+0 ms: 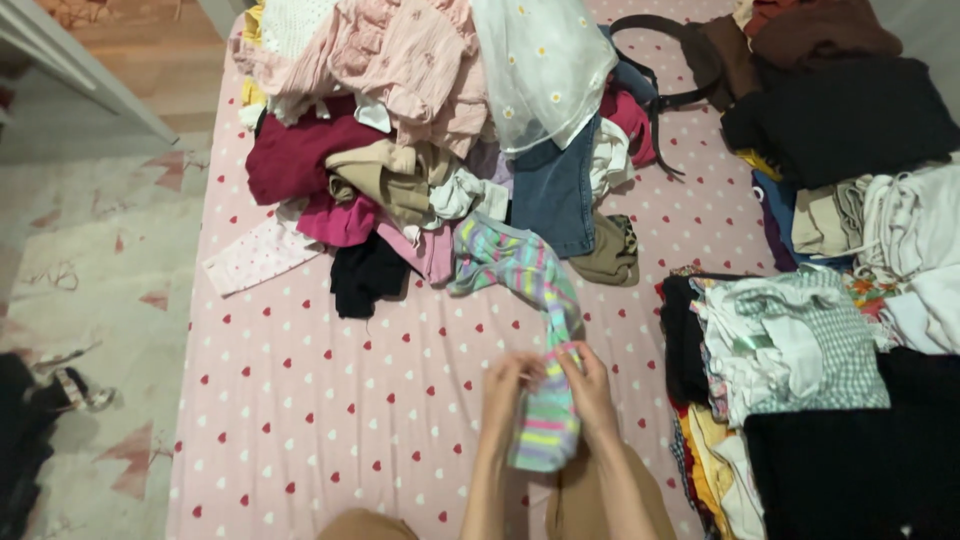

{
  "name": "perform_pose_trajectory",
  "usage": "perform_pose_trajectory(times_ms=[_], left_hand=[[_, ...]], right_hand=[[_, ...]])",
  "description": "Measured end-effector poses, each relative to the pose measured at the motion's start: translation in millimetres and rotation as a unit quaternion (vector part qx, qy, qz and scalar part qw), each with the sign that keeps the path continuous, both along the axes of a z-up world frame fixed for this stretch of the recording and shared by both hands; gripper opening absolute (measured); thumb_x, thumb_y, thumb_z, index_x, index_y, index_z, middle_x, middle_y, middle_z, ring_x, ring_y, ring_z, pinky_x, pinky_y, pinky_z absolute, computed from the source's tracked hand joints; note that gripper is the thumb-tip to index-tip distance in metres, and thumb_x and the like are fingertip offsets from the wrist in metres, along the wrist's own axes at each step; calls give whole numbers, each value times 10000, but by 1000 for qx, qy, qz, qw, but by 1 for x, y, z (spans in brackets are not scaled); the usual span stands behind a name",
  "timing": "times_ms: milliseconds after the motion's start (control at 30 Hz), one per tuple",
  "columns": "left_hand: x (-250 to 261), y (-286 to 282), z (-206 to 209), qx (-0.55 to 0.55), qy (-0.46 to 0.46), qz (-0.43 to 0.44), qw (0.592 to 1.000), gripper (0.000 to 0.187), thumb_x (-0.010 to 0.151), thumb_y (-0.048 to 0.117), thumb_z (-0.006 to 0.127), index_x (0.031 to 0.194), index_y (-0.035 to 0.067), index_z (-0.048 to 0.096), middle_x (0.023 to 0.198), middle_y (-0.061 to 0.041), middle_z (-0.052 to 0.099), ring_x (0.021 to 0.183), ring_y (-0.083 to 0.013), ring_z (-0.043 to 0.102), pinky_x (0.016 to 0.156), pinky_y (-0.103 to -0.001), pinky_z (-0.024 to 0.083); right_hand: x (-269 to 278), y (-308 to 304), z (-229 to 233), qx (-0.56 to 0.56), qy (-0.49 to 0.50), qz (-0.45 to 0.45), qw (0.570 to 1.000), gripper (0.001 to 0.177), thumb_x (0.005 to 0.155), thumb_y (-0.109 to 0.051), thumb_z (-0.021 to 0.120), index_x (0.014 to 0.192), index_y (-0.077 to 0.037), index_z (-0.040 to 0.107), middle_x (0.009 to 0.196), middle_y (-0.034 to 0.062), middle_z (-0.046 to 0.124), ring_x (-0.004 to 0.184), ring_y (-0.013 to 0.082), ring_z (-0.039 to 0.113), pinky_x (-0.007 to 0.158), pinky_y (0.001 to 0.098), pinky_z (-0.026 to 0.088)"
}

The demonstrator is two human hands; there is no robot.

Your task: Folding various items of clothing on a bed.

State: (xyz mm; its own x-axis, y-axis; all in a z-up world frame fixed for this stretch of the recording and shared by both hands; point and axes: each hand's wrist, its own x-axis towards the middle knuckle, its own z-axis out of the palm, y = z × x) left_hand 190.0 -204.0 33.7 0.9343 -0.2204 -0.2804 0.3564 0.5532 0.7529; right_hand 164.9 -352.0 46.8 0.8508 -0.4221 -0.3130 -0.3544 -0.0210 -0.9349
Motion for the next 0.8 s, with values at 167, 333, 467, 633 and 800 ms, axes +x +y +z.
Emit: perform_pose_trajectory(times_ms=[167, 333, 467, 633, 800], left_hand=[[-16, 18, -33, -78, 99, 23, 992, 251, 1055, 219, 649, 1169, -4, 637, 831, 8, 612, 705, -99, 551, 592, -269, 438], [-51, 28, -46, 138, 91, 14, 986, 359, 911, 87, 575, 1256, -4, 610, 1088, -76, 735, 928, -162, 702, 842, -325, 562], [-85, 43, -42, 326, -40, 69, 942, 452, 892, 44, 516, 1315, -12, 665, 1217, -156, 737, 1104, -227, 664, 970, -337, 503], [-103, 50, -16, 237, -75, 65, 966, 480, 898, 65, 546, 1375, 21, 575, 1363, -166, 664, 1257, -264, 616, 1048, -327, 456], [-106, 79, -23, 318, -97, 83, 939, 434, 982, 126, 581, 1397, -2, 576, 1380, -161, 652, 1309, -256, 605, 1092, -339, 439]], right_hand=[[-49, 16, 36, 123, 30, 272, 954, 215, 919, -233, 682, 954, -32, 749, 818, -51, 676, 734, 34, 586, 650, 234, 464], [-92, 32, 17, 11, 140, 415, 899, 359, 985, -293, 732, 832, 32, 727, 697, -40, 533, 645, 90, 455, 557, 316, 349], [-108, 43, 10, -207, -75, 319, 922, 429, 857, -221, 773, 1160, 54, 647, 987, 148, 668, 899, 226, 612, 785, 366, 511], [-86, 78, 17, -63, -141, 171, 973, 654, 874, -220, 737, 1427, -36, 440, 1357, 145, 566, 1205, 244, 597, 871, 357, 544], [-64, 78, -62, -179, -75, 170, 966, 412, 943, -212, 682, 1311, -28, 663, 1186, 125, 755, 1103, 187, 733, 936, 307, 550]])
